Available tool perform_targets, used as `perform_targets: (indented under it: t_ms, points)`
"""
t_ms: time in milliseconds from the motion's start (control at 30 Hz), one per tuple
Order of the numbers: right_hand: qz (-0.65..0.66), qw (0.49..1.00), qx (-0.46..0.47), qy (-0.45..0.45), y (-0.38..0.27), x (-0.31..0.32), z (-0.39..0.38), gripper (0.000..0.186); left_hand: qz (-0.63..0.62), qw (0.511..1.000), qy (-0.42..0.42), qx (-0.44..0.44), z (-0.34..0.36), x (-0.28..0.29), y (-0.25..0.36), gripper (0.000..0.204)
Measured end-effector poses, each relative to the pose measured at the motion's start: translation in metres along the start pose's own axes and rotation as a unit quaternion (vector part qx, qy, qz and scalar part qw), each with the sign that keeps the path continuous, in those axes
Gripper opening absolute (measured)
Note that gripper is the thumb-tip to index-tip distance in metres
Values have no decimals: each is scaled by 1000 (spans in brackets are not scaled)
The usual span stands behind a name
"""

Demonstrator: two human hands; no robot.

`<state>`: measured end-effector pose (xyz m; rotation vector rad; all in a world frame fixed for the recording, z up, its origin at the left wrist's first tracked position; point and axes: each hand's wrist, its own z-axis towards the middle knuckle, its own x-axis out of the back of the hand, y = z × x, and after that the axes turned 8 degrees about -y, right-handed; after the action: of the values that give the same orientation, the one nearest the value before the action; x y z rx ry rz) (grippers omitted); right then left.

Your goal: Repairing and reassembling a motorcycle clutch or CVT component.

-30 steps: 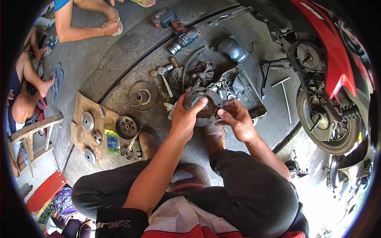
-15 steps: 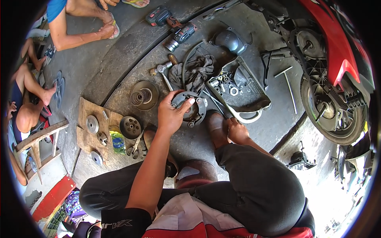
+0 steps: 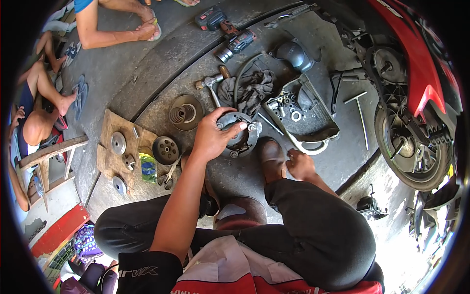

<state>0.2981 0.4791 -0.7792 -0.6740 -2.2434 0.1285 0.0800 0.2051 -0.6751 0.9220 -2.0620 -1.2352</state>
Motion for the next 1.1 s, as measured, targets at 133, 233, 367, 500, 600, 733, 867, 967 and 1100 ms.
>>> perform_targets:
  t_ms: [133, 233, 367, 500, 600, 733, 867, 967, 1100]
  points:
    - [367, 929, 43, 4, 8, 52, -31, 25, 53, 998, -3, -22, -4, 5, 1, 41]
    - [367, 923, 92, 67, 5, 101, -69, 22, 60, 998, -3, -14, -3, 8, 4, 41]
    - [209, 929, 266, 152, -24, 156, -89, 15, 72, 997, -19, -7, -3, 10, 12, 42]
    - [181, 960, 204, 62, -53, 174, -95, 21, 52, 998, -39, 7, -5, 11, 22, 42]
    - [159, 942, 276, 101, -59, 172, -88, 27, 91, 995, -47, -19, -6, 13, 26, 43]
    - [167, 932, 306, 102, -52, 169, -82, 26, 79, 994, -67, -23, -6, 14, 25, 43]
    - [217, 924, 298, 105, -52, 155, -81, 24, 69, 995, -62, -42, -4, 11, 19, 43]
    - [245, 929, 264, 88, -55, 140, -84, 23, 0, 997, -74, 9, -1, 8, 13, 44]
    - [248, 929, 252, 113, -56, 127, -81, 25, 11, 998, -64, -13, 0, 4, 9, 43]
